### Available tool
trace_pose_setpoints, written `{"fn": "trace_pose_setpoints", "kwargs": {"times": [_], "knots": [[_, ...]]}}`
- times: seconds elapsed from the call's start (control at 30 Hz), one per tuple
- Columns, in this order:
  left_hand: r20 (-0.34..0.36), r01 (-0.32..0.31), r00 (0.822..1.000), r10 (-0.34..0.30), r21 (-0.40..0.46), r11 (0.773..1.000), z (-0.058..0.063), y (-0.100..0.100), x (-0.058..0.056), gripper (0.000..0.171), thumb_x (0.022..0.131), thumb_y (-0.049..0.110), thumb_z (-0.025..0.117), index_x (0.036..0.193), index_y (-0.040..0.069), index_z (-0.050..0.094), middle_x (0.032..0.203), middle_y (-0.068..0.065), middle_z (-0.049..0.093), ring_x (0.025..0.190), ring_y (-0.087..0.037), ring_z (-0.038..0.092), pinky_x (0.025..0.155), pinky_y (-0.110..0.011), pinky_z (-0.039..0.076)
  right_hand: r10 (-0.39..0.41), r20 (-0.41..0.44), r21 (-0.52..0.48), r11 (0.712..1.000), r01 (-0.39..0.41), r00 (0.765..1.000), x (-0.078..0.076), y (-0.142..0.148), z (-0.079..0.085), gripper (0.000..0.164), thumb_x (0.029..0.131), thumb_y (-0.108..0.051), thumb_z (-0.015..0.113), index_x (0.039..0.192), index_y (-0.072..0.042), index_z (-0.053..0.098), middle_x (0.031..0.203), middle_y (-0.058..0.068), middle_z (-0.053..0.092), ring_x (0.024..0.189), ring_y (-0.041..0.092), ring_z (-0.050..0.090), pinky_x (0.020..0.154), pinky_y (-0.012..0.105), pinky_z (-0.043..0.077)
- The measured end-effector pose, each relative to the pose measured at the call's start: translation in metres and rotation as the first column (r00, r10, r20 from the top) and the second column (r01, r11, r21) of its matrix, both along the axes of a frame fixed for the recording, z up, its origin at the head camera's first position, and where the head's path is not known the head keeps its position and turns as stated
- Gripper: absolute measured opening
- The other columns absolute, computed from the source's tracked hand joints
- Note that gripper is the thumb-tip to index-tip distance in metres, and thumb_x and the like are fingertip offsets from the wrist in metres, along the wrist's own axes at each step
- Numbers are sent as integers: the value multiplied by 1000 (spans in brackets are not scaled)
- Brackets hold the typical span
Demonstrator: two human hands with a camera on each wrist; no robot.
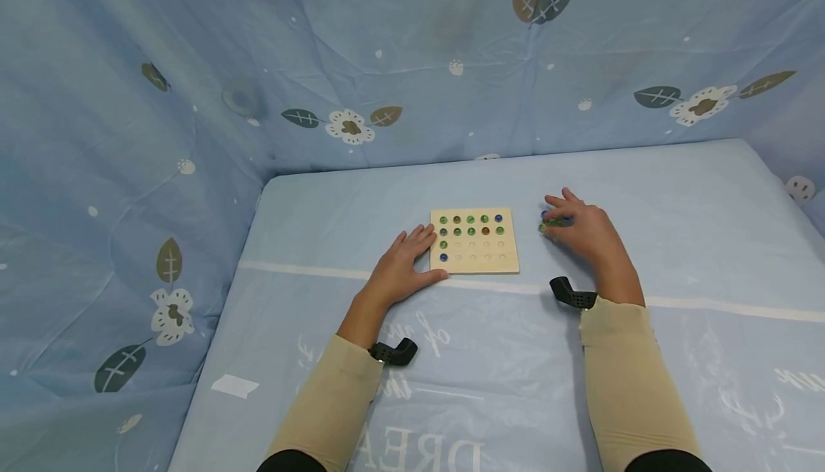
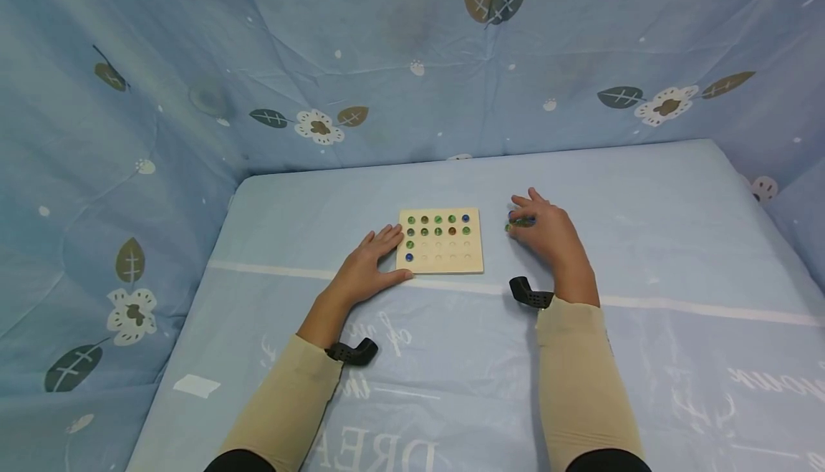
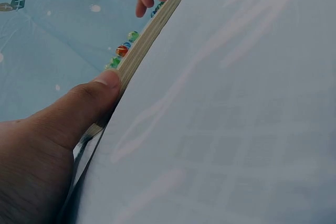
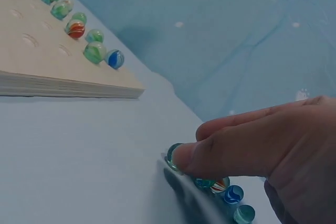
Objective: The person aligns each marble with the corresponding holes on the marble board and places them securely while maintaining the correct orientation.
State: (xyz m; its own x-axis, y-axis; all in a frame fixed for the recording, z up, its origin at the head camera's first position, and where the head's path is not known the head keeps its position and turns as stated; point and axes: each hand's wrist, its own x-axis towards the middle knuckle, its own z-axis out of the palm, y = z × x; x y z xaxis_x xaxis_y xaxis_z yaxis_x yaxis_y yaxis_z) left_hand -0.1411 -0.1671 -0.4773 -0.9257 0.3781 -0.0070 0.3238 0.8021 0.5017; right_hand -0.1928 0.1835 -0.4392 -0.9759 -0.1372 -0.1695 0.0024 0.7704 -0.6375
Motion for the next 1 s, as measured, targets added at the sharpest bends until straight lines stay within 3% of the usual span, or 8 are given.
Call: {"fn": "trace_pose_setpoints", "kwargs": {"times": [0.37, 1.0], "knots": [[-2, -1, 1000, 1, -6, 1000, -1, 0, -1, 87, 83, 57, 72, 153, 20, 36, 161, 9, 27, 151, -11, 20, 126, -36, 12, 71, -55, 47, 997, -69, 996, 1, -4, -3, 32, 86, -10, 73, 117, 1, 71, 156, 11, 37, 151, 35, 15, 119, 66, 10], [9, 3, 1000, -3, 1, 1000, 1, 0, -1, 87, 84, 57, 71, 154, 20, 36, 161, 10, 26, 151, -10, 18, 126, -36, 11, 38, -68, 20, 999, -37, 997, 0, -10, -11, 31, 89, -15, 72, 117, -1, 72, 158, 10, 35, 151, 35, 16, 120, 63, 14]]}}
